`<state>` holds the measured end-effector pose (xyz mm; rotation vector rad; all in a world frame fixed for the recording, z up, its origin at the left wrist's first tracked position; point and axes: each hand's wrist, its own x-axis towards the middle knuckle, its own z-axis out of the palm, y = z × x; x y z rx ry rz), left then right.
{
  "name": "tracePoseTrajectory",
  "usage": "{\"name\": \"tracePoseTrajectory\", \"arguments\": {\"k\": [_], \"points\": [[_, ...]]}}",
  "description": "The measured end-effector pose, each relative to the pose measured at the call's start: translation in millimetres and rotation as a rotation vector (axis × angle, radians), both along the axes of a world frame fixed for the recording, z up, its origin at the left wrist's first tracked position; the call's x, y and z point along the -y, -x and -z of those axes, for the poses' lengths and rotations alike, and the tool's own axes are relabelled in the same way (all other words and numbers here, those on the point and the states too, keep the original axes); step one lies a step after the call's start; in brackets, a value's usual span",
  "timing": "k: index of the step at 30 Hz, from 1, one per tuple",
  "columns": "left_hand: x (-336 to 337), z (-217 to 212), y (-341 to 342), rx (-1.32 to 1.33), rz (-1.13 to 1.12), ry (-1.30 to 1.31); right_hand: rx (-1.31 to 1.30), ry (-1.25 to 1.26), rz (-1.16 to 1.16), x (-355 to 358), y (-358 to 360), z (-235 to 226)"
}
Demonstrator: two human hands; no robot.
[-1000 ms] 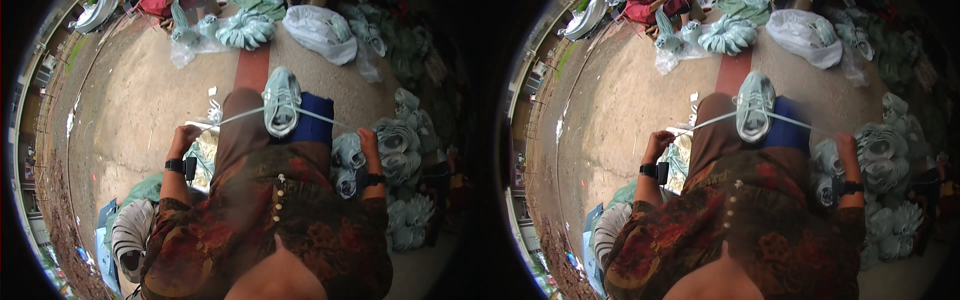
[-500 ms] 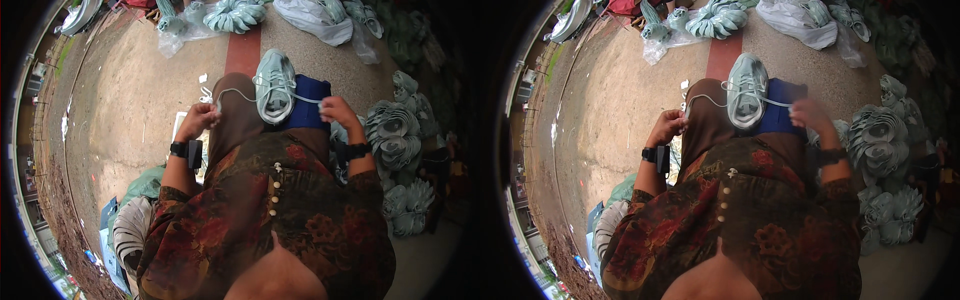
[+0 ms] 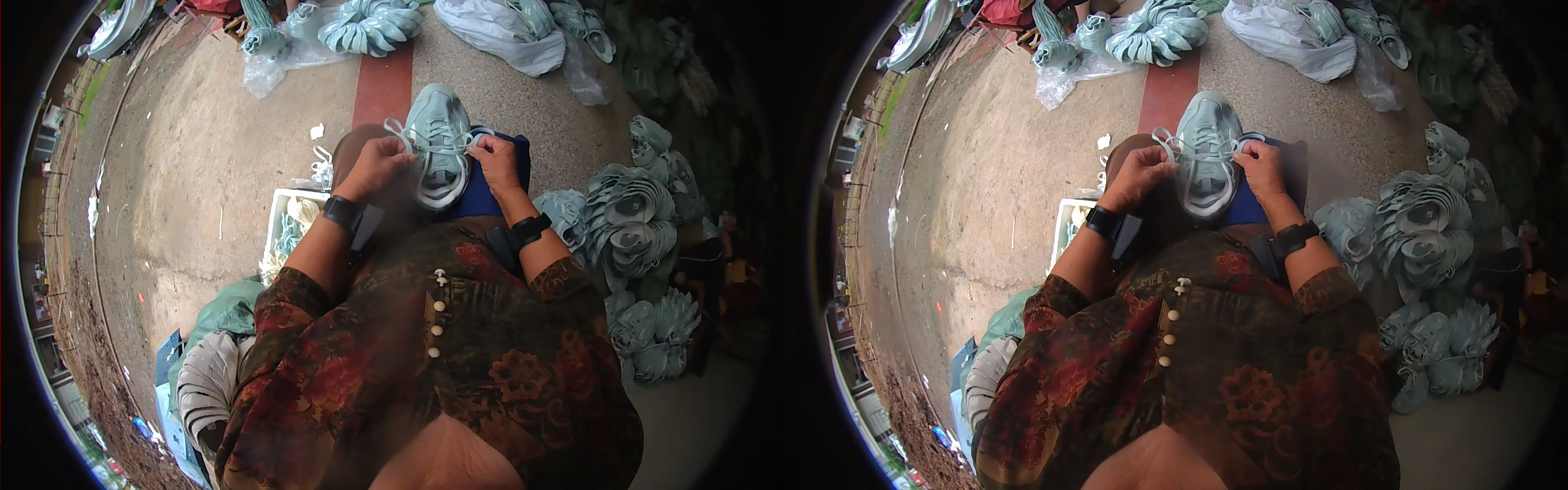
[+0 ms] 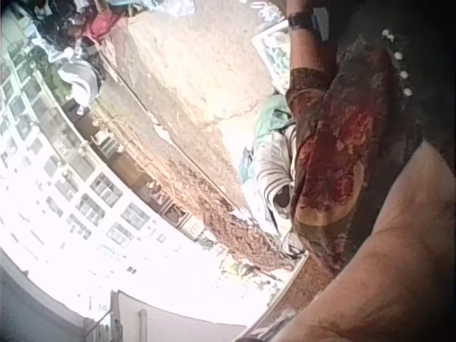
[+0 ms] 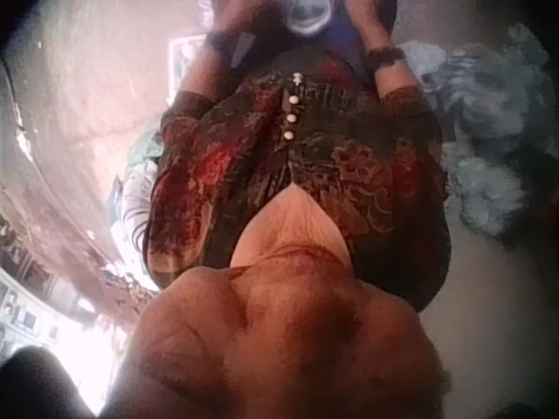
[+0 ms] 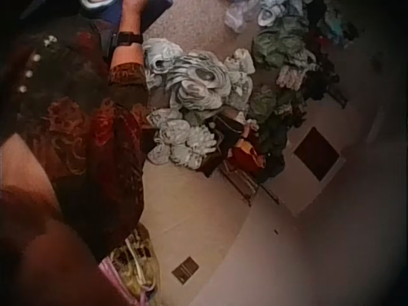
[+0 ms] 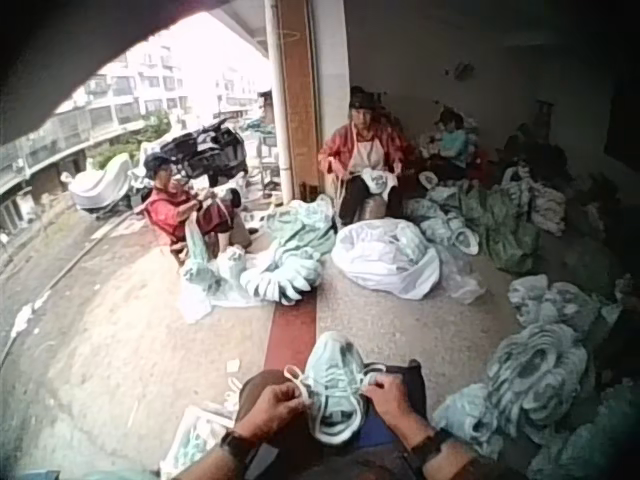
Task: The person threads a light green shoelace through the eyelets of a light green sneaker. They pull the laces tight and tie a knot, repeating the process to secure the shoe. The task is performed by hand while sitting on the ground.
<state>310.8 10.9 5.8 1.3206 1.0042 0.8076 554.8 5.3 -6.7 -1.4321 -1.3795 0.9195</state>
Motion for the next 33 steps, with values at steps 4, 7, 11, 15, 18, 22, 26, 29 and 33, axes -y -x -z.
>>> {"name": "tracePoseTrajectory", "arguments": {"k": [4, 7, 11, 15, 18, 22, 26, 29, 33], "points": [[4, 3, -1, 0.086, -0.05, 0.066, 0.2, -0.118, -0.017, 1, 1, 4], [-2, 22, 4, 0.046, 0.012, -0.104, 0.139, -0.147, 0.016, -2, 6, 12], [8, 16, -9, -0.039, -0.14, -0.121, 0.354, -0.114, 0.052, -8, 20, 14], [16, 11, -16, -0.06, -0.086, -0.092, 0.539, -0.268, -0.001, 7, 13, 7], [17, 9, -25, -0.003, -0.04, -0.09, 0.67, -0.278, -0.102, 20, 18, -17], [19, -7, -48, -0.17, 0.042, -0.389, 0.778, -0.245, -0.144, 27, 17, -8], [16, -29, -68, -0.601, 0.151, -0.78, 0.64, -0.349, -0.096, 18, 21, 0], [-6, 5, -82, -0.683, 0.177, -0.885, 0.628, -0.382, -0.022, 16, 17, 8], [-11, 18, -88, -0.835, 0.128, -0.961, 0.638, -0.403, 0.012, 8, 18, 10]]}}
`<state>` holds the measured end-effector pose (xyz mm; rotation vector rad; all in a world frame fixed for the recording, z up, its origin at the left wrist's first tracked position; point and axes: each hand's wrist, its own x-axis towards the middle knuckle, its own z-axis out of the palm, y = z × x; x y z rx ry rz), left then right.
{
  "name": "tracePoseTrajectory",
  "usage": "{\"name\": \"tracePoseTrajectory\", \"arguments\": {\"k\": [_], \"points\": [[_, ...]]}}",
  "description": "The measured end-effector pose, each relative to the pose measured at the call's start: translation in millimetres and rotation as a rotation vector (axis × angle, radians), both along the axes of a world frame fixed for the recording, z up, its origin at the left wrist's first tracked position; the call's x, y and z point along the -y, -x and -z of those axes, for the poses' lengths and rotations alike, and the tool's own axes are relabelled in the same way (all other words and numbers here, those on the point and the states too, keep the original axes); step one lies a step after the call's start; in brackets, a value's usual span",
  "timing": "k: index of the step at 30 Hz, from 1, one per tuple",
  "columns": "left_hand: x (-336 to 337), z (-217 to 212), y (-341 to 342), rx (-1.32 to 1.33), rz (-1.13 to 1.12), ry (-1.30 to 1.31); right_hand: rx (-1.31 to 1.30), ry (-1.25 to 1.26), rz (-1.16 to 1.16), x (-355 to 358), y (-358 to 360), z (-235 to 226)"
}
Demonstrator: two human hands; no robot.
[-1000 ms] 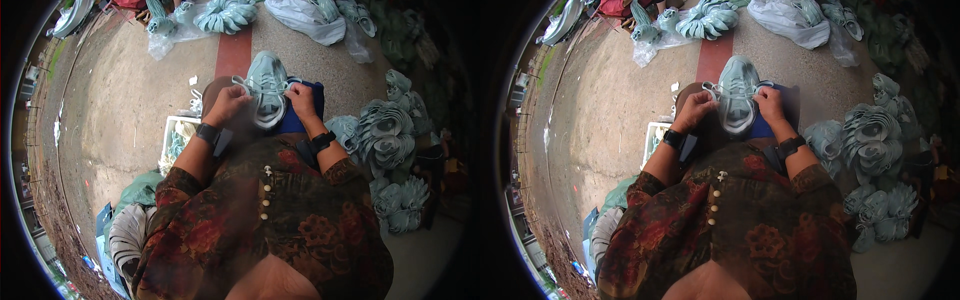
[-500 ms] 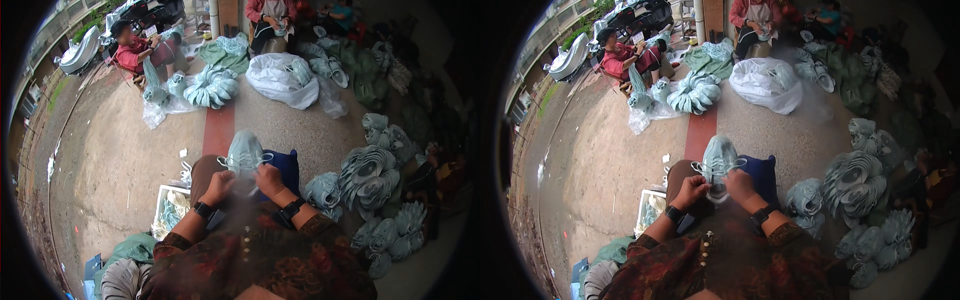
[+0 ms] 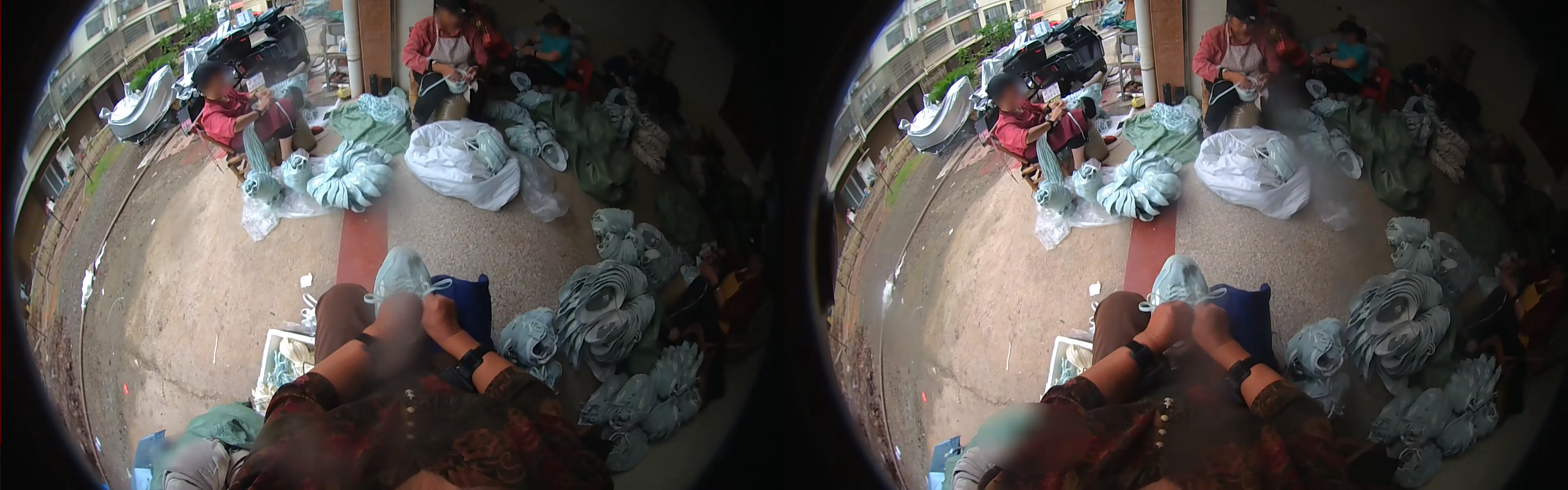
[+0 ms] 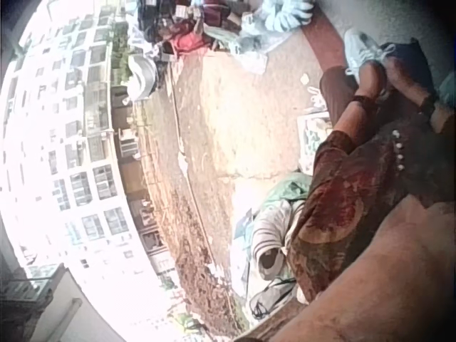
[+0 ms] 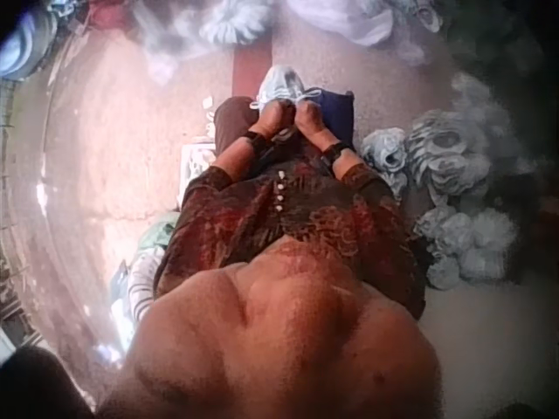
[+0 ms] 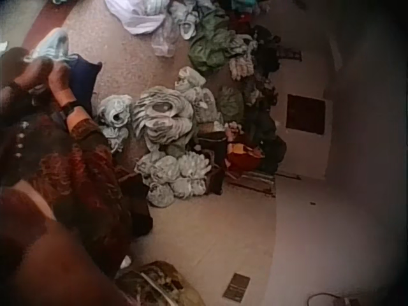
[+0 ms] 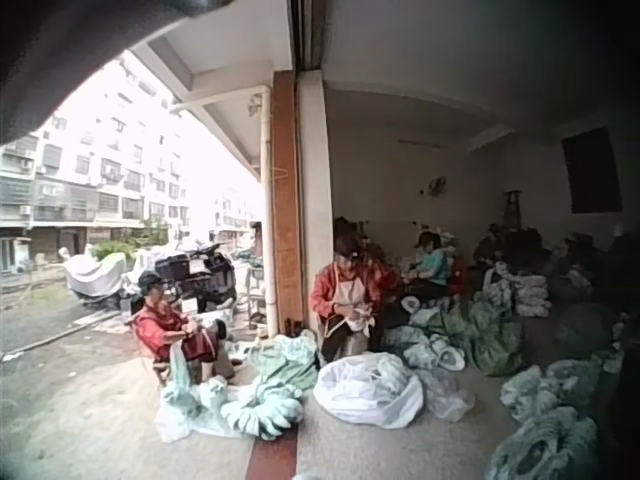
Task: The person threads a light green shoelace through the eyelets of a light green sneaker. They pull the laces tight and tie a knot, repeating the process to secure the shoe. The task is performed by hand while sitting on the ground.
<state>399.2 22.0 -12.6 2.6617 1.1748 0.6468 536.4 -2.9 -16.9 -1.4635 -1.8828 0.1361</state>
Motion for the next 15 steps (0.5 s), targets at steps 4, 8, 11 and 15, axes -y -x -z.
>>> {"name": "tracePoseTrajectory", "arguments": {"k": [4, 8, 11, 15], "points": [[1, -16, -9, -0.033, -0.07, 0.056, -0.021, 0.064, 0.034, -3, -4, 1], [-3, -8, -8, 0.005, -0.108, 0.007, -0.047, 0.038, 0.03, -3, -4, -2], [-7, 6, -5, 0.062, -0.071, 0.049, -0.023, 0.019, 0.031, -2, -5, 2], [8, -39, 16, -0.231, -0.043, 0.443, -0.069, 0.134, 0.047, -2, -13, 0]]}}
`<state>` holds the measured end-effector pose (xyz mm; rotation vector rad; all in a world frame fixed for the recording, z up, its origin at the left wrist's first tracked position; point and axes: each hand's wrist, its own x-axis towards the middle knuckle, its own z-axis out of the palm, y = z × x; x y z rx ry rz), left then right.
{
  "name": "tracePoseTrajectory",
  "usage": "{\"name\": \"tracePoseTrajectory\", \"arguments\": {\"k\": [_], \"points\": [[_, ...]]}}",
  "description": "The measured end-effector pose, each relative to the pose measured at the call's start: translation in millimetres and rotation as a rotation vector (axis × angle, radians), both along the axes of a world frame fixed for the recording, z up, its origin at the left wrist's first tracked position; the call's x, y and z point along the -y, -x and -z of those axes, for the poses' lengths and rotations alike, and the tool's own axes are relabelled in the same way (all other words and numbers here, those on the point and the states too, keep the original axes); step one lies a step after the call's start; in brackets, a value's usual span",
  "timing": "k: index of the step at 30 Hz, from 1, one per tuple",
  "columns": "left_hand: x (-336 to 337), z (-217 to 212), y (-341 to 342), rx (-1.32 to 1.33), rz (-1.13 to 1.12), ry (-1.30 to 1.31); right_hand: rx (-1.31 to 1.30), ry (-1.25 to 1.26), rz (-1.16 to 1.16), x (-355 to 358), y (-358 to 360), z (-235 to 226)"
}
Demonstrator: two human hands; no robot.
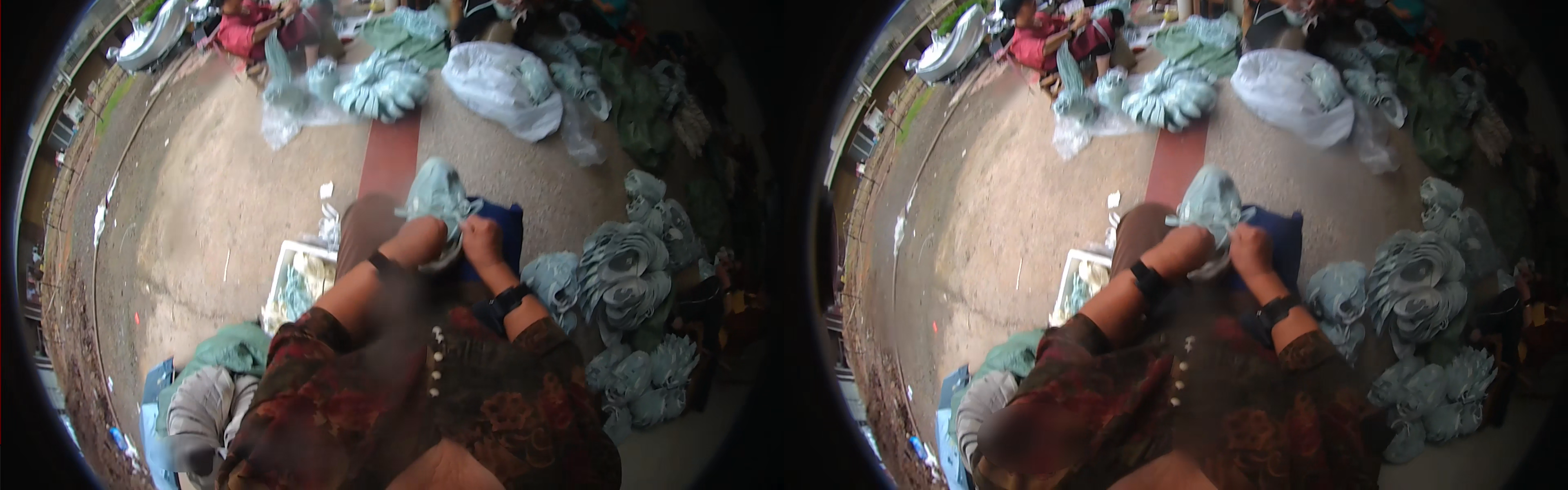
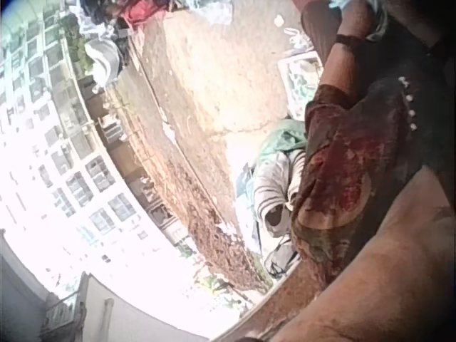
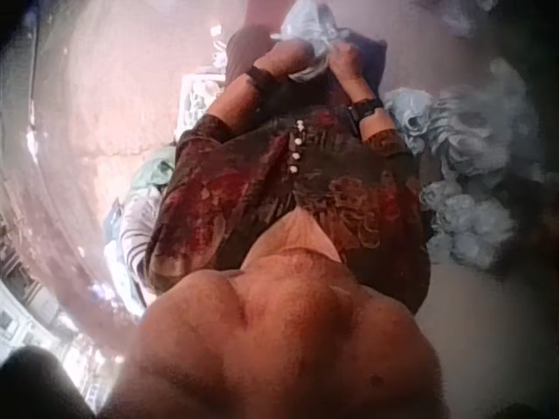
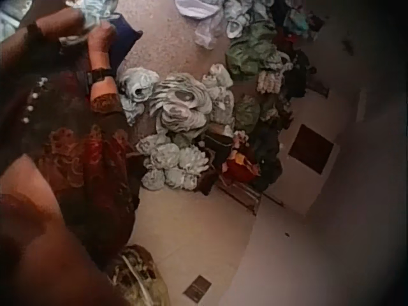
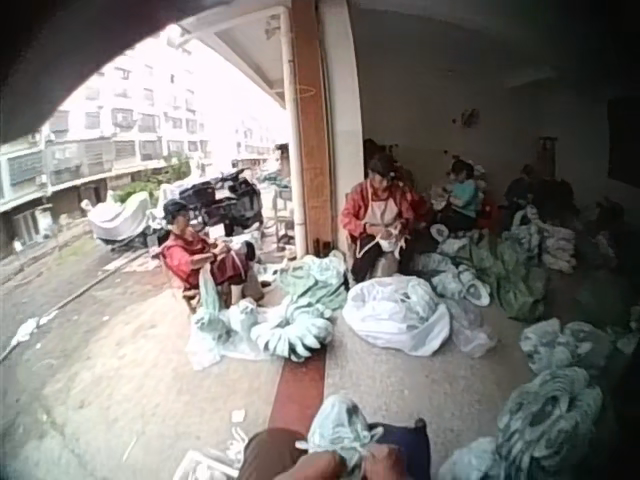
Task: The person threads a light green shoelace through the eyelets of a light green sneaker. They pull the laces tight and tie a knot, repeating the process to secure the shoe. The task is performed by hand while sitting on the ground.
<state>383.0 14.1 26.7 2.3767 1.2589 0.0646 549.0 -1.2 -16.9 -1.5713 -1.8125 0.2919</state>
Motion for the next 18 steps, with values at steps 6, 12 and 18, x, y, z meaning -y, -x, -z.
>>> {"name": "tracePoseTrajectory", "arguments": {"k": [6, 12, 18], "points": [[21, 7, 69, 0.66, -0.257, 0.45, 0.034, -0.156, -0.221, 6, 22, -41], [10, 21, 59, 1.281, -0.705, 0.507, 0.268, 0.045, -0.354, -5, 44, -32], [3, 30, 46, 1.286, -0.69, 0.524, 0.069, 0.12, -0.362, -8, 42, -25]]}}
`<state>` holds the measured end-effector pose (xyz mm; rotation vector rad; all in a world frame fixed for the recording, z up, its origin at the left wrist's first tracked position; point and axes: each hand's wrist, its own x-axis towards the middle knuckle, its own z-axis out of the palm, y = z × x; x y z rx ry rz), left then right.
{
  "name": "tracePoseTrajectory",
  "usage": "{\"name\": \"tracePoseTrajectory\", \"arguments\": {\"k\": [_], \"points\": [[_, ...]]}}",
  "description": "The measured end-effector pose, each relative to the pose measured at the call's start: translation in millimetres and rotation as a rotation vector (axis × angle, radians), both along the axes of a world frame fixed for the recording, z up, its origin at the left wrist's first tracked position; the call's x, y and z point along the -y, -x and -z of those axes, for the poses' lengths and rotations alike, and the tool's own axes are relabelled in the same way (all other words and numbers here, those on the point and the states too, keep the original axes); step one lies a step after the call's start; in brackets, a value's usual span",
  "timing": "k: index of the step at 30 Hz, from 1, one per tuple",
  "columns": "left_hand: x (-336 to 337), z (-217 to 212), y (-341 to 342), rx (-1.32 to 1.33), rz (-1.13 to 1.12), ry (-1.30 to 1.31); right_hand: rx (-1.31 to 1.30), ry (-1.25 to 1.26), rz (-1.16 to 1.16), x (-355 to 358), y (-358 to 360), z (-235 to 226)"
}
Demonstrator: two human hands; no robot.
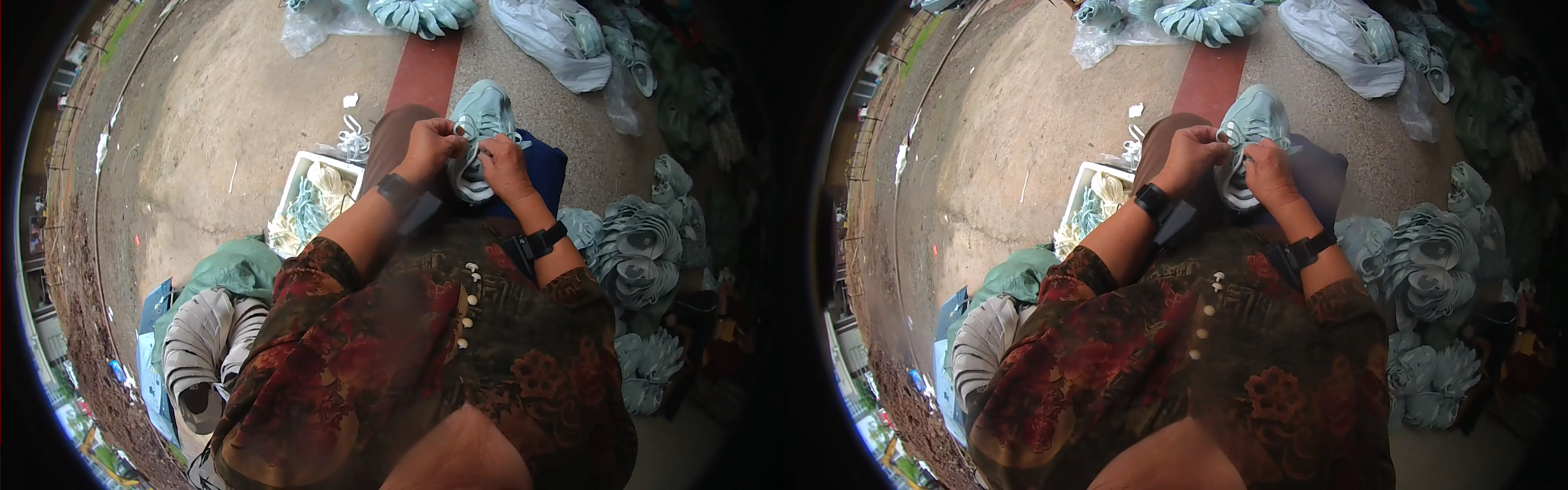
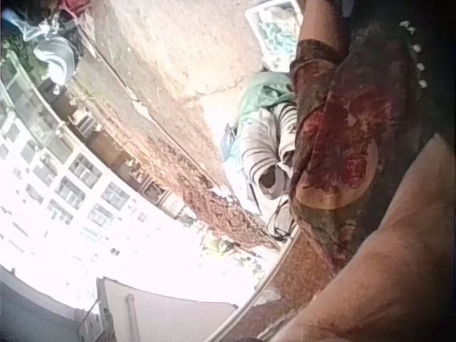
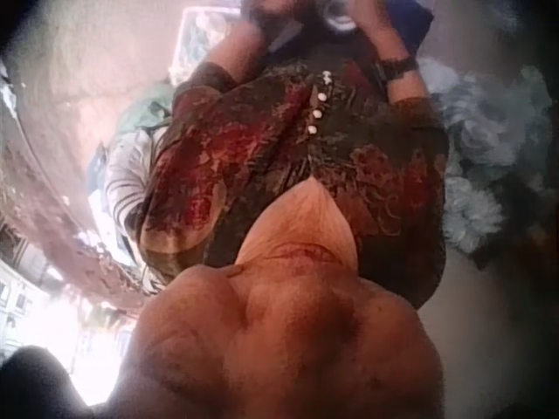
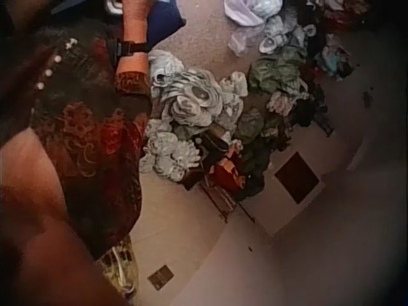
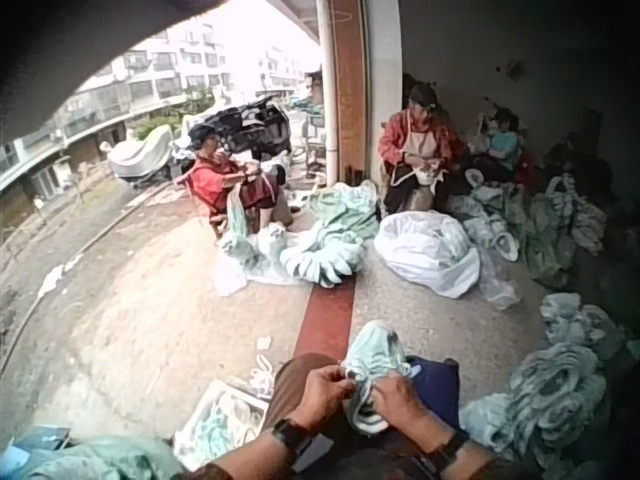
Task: The person threads a light green shoelace through the eyelets of a light green sneaker. They pull the laces tight and tie a knot, repeating the process to secure the shoe. The task is performed by hand while sitting on the ground.
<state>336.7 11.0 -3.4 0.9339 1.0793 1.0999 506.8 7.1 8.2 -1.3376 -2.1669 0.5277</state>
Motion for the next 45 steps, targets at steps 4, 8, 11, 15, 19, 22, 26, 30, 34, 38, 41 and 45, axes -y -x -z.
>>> {"name": "tracePoseTrajectory", "arguments": {"k": [4, 8, 11, 15, 19, 22, 26, 30, 34, 38, 41, 45], "points": [[-1, 7, -5, -0.081, -0.02, -0.022, -0.161, 0.131, -0.015, 2, -5, 0], [-4, 2, -7, -0.666, -0.061, -0.248, -0.197, 0.137, -0.036, 4, -6, 0], [-8, -11, -11, -0.974, -0.011, -0.413, -0.2, 0.112, -0.06, 4, -7, 1], [-11, -10, -16, -0.986, 0.025, -0.494, -0.236, 0.162, -0.081, 0, -10, 2], [-8, -2, -6, -0.7, -0.049, -0.259, -0.26, 0.151, -0.073, 0, -12, 5], [3, -3, -11, -0.941, -0.03, -0.371, -0.233, 0.117, -0.086, 2, -11, 8], [15, -14, -16, -1.118, 0.074, -0.625, -0.183, 0.051, -0.08, -1, -10, 9], [11, -3, -17, -1.099, 0.096, -0.535, 0.017, -0.129, -0.012, 2, 1, 9], [3, 1, -13, -1.025, 0.026, -0.359, 0.159, -0.275, -0.016, -3, 15, 13], [4, 0, -9, -0.894, 0.013, -0.36, 0.121, -0.317, -0.081, -3, 12, 6], [7, -2, -7, -0.862, 0.027, -0.314, 0.167, -0.314, -0.036, 14, -18, -20], [12, -18, -11, -0.794, 0.049, -0.242, 0.256, -0.233, 0.254, 28, -105, -18]]}}
